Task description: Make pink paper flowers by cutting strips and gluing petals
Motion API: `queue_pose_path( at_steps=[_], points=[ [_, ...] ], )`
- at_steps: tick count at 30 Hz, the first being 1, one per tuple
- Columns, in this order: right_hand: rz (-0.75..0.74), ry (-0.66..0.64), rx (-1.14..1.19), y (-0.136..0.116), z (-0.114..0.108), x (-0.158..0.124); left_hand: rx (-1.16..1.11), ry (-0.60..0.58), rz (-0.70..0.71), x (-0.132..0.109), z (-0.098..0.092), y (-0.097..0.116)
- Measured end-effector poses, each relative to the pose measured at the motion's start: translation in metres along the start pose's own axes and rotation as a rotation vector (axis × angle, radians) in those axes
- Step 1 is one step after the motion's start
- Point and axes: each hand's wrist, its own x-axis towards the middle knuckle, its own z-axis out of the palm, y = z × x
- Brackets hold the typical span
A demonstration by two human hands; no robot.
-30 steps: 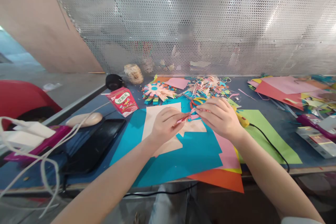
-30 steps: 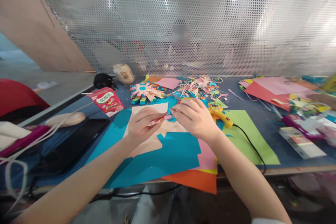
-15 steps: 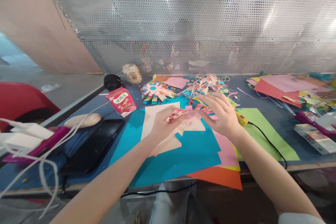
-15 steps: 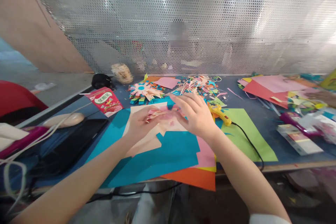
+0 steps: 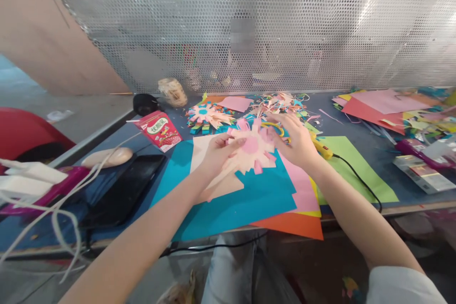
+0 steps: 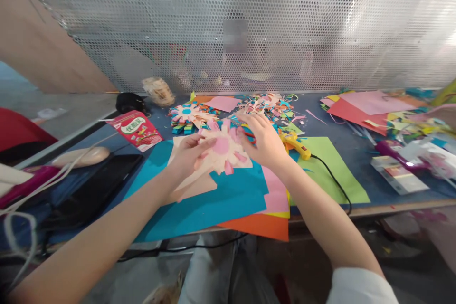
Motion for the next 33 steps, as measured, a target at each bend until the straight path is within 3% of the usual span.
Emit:
queue_pose_path(
  at_steps=[3,6,9,12,15,17,19,22,26,28,33],
  points=[
    [0.099,-0.091,-0.030,0.003,0.007,-0.001,-0.088,0.085,0.038,0.007,-0.005,-0.003],
    [0.195,-0.338,-0.038,0.001,0.017,-0.005,-0.094,0.143,0.071,0.013,-0.009,-0.003],
    [0.248,-0.518,-0.056,-0.003,0.023,-0.008,-0.073,0.189,0.017,0.015,-0.012,0.000],
    [0.305,-0.533,-0.120,-0.002,0.020,-0.007,-0.070,0.283,-0.062,0.018,-0.016,0.006],
    [0.484,-0.485,-0.338,0.007,0.007,0.000,-0.103,0.371,-0.143,0.023,-0.025,0.013],
    [0.642,-0.445,-0.515,0.016,-0.004,0.005,-0.093,0.347,-0.215,0.026,-0.031,0.015],
    [0.791,-0.416,-0.655,0.025,-0.016,0.008,-0.036,0.242,-0.254,0.028,-0.038,0.016],
    [1.010,-0.437,-0.776,0.037,-0.030,0.009,0.180,0.157,-0.183,0.030,-0.050,0.016],
    [1.224,-0.551,-0.813,0.049,-0.041,0.005,0.715,0.259,0.001,0.033,-0.070,0.020],
    [1.278,-0.635,-0.815,0.051,-0.045,0.003,0.950,0.312,0.062,0.035,-0.077,0.024],
    [1.288,-0.903,-0.726,0.051,-0.054,0.003,1.369,0.360,0.040,0.030,-0.076,0.033]
  ],
)
